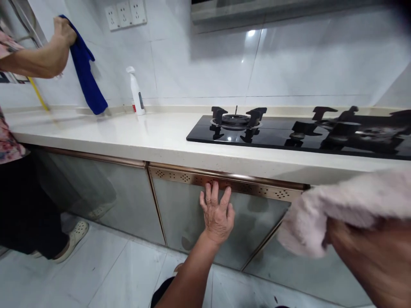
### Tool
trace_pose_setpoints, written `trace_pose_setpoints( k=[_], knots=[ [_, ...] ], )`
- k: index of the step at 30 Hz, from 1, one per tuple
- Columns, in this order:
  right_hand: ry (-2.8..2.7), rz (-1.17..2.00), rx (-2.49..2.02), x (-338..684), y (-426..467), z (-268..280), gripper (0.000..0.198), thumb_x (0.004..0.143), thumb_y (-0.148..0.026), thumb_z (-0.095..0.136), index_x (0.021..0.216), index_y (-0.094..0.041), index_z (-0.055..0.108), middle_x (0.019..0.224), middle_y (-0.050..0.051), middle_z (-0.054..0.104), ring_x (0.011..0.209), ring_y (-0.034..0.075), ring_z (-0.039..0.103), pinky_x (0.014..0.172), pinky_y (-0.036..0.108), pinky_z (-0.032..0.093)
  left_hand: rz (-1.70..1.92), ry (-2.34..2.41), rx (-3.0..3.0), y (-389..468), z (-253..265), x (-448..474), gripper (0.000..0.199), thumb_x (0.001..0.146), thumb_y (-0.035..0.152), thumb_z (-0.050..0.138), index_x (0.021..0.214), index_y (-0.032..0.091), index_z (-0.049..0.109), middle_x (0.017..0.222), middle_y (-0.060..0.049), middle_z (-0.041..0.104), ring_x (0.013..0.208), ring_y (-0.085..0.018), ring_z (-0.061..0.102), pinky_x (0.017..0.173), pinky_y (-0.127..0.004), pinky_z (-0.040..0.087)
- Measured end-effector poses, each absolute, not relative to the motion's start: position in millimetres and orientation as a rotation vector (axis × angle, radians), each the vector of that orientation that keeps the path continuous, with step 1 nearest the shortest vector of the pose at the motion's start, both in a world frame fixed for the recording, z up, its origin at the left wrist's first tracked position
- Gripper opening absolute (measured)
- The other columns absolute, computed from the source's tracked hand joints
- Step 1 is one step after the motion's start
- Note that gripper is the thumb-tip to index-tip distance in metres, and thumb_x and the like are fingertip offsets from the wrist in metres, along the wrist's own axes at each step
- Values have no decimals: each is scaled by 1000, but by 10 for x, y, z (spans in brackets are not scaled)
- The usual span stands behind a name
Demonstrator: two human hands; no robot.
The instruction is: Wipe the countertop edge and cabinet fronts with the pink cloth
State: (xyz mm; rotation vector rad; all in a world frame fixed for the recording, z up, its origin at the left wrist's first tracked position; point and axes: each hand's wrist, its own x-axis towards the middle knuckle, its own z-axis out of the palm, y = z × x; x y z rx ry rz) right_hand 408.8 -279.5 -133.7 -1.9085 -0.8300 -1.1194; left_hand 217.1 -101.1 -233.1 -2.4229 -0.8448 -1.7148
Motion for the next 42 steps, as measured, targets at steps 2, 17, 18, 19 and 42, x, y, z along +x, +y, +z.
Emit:
trace_pose_setpoints(
  k=[2, 17, 18, 19, 42],
  knots=[
    [-926, -1136, -2008, 4129, -2766, -1031, 41, 74, -50, 65, 97, -15, 66, 79, 19, 62, 82, 40, 63, 63, 47, 41, -1788, -845, -2427, -1078, -2272, 2127, 57, 89, 12, 54, 145, 24, 50, 160, -16, 42, 157, -32, 24, 119, -62, 28],
    [-1810, -1309, -2164, 4119, -2547, -286, 59, 77, -44, 68, 130, -23, 56, 126, 16, 66, 101, 36, 63, 80, 44, 45, -1916, -831, -2046, -845, -1038, 1763, 38, 95, 31, 57, 131, 22, 61, 139, -16, 57, 139, -31, 48, 123, -57, 21],
    [-1829, -1321, -2165, 4106, -2521, -264, 57, 76, -41, 68, 128, -21, 57, 124, 17, 67, 102, 36, 63, 81, 44, 45, -1907, -844, -2035, -768, -980, 1716, 40, 95, 32, 57, 133, 21, 60, 142, -17, 56, 141, -32, 45, 123, -57, 21],
    [-1853, -1329, -2159, 4086, -2498, -244, 56, 75, -38, 68, 126, -19, 58, 123, 17, 67, 102, 36, 63, 83, 44, 46, -1901, -859, -2030, -693, -922, 1671, 41, 95, 32, 56, 135, 20, 59, 145, -17, 54, 144, -32, 42, 123, -57, 20],
    [-2142, -786, -1627, 2695, -1280, 16, 47, 88, -34, 66, 130, -16, 58, 125, 14, 63, 114, 28, 53, 93, 40, 42, -1800, -897, -2315, -406, -607, 1268, 48, 105, 48, 29, 133, 22, 58, 132, -12, 69, 129, -24, 58, 122, -49, 21]
  ],
)
